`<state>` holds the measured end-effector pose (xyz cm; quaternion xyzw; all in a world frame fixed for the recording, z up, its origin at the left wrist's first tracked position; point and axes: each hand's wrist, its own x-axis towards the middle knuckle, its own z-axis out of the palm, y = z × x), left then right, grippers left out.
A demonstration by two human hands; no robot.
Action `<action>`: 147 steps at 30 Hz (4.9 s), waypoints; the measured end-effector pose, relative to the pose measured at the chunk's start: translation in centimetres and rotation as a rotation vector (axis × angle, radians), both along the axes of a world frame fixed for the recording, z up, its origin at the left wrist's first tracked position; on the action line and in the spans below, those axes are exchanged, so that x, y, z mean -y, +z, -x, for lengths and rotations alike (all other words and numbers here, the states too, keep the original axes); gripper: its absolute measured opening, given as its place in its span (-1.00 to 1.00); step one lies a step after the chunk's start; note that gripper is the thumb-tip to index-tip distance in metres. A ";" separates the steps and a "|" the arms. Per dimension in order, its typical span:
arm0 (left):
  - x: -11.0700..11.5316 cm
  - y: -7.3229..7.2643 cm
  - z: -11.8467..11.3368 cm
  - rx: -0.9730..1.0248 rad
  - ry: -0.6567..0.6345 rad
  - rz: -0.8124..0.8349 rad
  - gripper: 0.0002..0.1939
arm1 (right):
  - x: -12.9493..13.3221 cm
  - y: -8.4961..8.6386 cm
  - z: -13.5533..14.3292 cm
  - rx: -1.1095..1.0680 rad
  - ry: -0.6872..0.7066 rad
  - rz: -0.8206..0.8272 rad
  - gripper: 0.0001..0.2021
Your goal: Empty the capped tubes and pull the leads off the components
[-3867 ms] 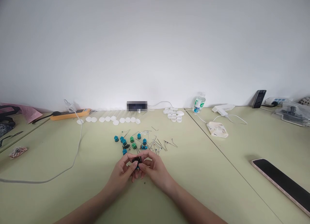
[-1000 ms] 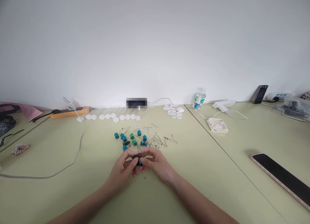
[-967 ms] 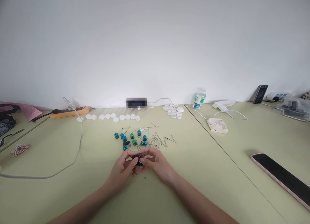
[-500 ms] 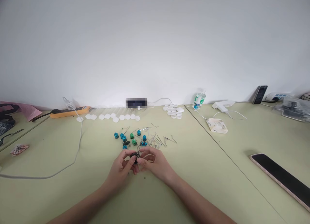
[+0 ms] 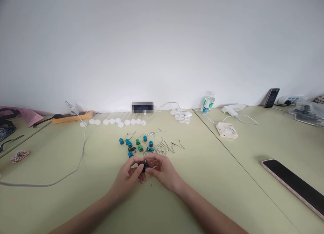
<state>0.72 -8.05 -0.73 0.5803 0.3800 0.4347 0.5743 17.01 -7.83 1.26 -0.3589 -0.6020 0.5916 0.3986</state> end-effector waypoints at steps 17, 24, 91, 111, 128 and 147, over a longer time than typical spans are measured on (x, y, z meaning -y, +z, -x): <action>0.2 -0.1 -0.1 -0.014 -0.005 -0.014 -0.77 | -0.3 0.0 -0.1 0.034 -0.016 0.010 -0.72; 0.5 0.1 -0.3 -0.011 -0.006 -0.004 -0.72 | -0.1 0.1 0.0 -0.008 0.012 -0.018 -0.76; -0.6 0.0 0.3 -0.035 -0.010 0.058 -0.72 | -0.7 0.2 -0.3 0.062 0.001 0.065 -0.66; -0.9 0.4 0.2 -0.025 0.011 0.076 -0.70 | -0.9 0.2 -0.1 0.072 0.067 0.161 -0.62; -0.9 0.3 0.2 -0.014 0.010 0.097 -0.68 | -0.9 0.3 0.0 0.044 0.016 0.188 -0.62; -0.7 0.7 0.2 -0.001 0.025 0.126 -0.65 | -0.6 0.6 0.1 -0.043 -0.011 0.189 -0.68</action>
